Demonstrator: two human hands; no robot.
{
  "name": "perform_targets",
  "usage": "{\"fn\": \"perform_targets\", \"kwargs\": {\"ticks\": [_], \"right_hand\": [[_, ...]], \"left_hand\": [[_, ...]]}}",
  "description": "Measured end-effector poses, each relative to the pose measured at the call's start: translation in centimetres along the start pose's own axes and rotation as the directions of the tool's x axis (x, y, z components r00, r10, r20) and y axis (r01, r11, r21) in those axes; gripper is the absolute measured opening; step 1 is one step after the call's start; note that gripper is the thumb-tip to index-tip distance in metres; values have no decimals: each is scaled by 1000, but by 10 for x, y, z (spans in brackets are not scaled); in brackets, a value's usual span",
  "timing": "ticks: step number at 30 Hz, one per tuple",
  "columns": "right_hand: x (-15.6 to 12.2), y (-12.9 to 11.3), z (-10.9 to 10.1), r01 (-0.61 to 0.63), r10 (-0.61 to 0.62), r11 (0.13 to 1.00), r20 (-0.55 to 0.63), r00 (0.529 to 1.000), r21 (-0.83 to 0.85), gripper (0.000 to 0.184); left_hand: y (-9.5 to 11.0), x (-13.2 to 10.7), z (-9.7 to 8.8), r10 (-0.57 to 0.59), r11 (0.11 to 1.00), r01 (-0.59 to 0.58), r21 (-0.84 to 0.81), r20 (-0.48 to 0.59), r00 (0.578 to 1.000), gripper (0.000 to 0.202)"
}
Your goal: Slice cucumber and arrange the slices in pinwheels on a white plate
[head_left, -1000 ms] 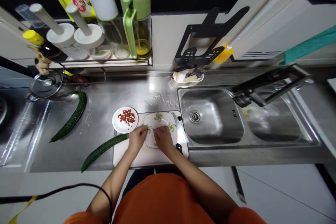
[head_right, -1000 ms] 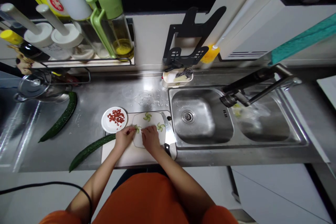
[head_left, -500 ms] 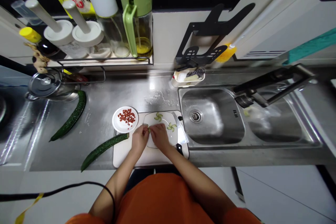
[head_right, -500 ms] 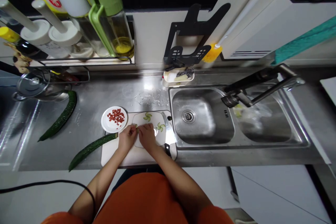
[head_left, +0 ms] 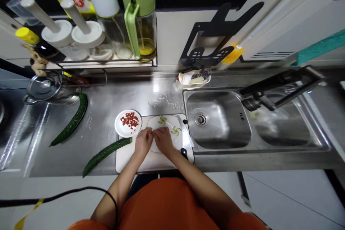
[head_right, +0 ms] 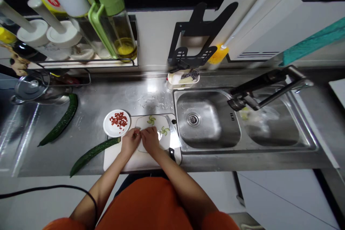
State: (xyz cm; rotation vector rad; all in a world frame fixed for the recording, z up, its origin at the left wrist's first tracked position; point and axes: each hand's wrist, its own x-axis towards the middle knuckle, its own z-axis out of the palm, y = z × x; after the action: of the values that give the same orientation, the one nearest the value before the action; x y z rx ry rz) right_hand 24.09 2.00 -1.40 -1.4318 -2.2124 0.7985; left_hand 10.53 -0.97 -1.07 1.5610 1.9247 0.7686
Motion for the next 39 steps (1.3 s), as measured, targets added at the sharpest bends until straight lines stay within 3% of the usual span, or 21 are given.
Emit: {"fn": "perform_targets", "kwargs": {"ticks": [11,19,23,31,39], "right_hand": [[-2,6,-1,6,-5,999,-24,1000,36,22],[-10,9,-10,22,-17,998,-79,997,60,21],[-15,9,-9,27,-22,997,-71,997,69,21],[-18,6,-10,31,-22,993,-87,996,113,22],[-22,6,-12,14,-7,994,-65,998,112,21]], "left_hand": [[2,-1,-9,2,1000,-2,-6,-16,1000,17],[-30,3,-60,-164,977,188,104,-206,965,22],[-48,10,-79,-249,937,290,195,-210,946,22],[-38,19,-66,-171,946,189,263,-91,981,21],[-39,31,-55,-196,911,205,357,-60,979,23]]}}
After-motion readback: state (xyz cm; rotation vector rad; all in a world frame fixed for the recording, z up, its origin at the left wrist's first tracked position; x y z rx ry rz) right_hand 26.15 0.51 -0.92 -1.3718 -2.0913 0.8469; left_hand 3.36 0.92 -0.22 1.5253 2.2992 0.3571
